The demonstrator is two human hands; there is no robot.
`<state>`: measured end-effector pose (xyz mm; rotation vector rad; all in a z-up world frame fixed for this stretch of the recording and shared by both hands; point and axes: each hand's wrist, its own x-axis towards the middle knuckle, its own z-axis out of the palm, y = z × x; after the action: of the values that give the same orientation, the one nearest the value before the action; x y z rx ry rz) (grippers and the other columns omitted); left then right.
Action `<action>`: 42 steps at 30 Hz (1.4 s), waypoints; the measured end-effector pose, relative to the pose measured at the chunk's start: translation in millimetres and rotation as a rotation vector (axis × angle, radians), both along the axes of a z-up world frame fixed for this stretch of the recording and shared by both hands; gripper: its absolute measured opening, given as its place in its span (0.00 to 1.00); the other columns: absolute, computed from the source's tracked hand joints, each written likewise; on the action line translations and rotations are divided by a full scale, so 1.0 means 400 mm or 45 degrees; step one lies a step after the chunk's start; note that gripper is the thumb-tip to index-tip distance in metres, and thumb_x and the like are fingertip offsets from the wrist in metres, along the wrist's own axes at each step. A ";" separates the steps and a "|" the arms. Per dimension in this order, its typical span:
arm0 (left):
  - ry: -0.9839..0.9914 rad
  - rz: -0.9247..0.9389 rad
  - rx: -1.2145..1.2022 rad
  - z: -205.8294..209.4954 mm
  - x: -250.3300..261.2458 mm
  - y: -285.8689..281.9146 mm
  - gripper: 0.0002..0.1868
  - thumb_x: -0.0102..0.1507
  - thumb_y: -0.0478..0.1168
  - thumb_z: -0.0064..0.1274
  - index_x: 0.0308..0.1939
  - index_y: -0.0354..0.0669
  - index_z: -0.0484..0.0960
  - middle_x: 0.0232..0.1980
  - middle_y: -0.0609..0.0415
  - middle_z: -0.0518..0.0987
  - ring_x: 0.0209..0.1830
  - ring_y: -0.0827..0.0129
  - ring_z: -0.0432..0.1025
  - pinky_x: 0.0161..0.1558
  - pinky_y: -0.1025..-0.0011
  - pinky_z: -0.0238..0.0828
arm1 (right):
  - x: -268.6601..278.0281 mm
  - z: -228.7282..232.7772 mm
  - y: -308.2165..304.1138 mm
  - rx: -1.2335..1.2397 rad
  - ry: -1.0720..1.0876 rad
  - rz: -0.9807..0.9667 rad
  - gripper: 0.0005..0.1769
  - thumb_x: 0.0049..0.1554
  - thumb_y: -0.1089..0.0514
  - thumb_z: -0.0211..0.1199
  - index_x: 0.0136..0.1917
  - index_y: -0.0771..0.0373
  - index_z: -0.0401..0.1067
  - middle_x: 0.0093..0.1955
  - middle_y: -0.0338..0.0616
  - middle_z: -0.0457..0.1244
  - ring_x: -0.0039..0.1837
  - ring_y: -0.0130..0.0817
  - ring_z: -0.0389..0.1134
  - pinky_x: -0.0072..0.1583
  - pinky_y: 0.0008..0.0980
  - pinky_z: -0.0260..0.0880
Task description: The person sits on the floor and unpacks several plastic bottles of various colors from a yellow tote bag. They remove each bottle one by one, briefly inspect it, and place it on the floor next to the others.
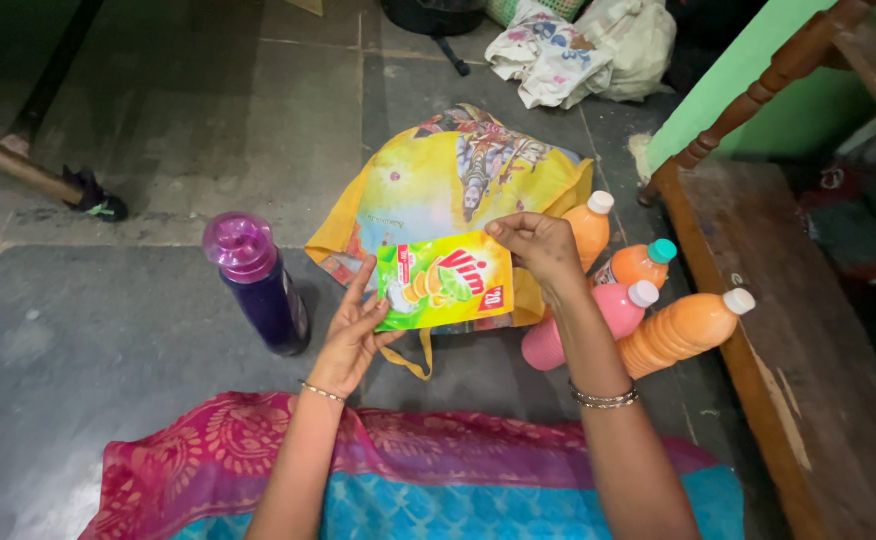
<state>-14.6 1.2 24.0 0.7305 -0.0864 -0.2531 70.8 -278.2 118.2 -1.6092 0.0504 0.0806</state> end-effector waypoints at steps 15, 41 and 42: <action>0.027 -0.118 -0.251 -0.007 -0.019 -0.004 0.38 0.71 0.57 0.38 0.73 0.24 0.60 0.67 0.38 0.72 0.61 0.54 0.75 0.60 0.67 0.74 | -0.047 0.054 -0.012 0.024 -0.093 -0.057 0.16 0.57 0.53 0.70 0.43 0.71 0.74 0.33 0.48 0.69 0.31 0.30 0.71 0.35 0.28 0.74; -0.193 -0.286 -0.157 0.251 0.060 -0.294 0.38 0.73 0.58 0.36 0.80 0.36 0.56 0.76 0.41 0.62 0.68 0.54 0.66 0.70 0.60 0.65 | -0.150 0.208 -0.321 0.032 -0.357 -0.338 0.11 0.59 0.58 0.68 0.48 0.69 0.76 0.40 0.44 0.71 0.38 0.28 0.72 0.39 0.27 0.74; -0.200 -0.311 -0.180 0.257 0.064 -0.312 0.39 0.73 0.60 0.36 0.81 0.37 0.55 0.76 0.40 0.61 0.68 0.53 0.66 0.71 0.60 0.64 | -0.159 0.209 -0.343 0.008 -0.372 -0.379 0.11 0.59 0.58 0.68 0.49 0.69 0.76 0.41 0.44 0.71 0.38 0.28 0.72 0.40 0.27 0.75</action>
<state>11.1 -123.8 126.6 0.5975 -0.3407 -0.4180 7.1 -415.5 202.0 -1.5759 0.0629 -0.3838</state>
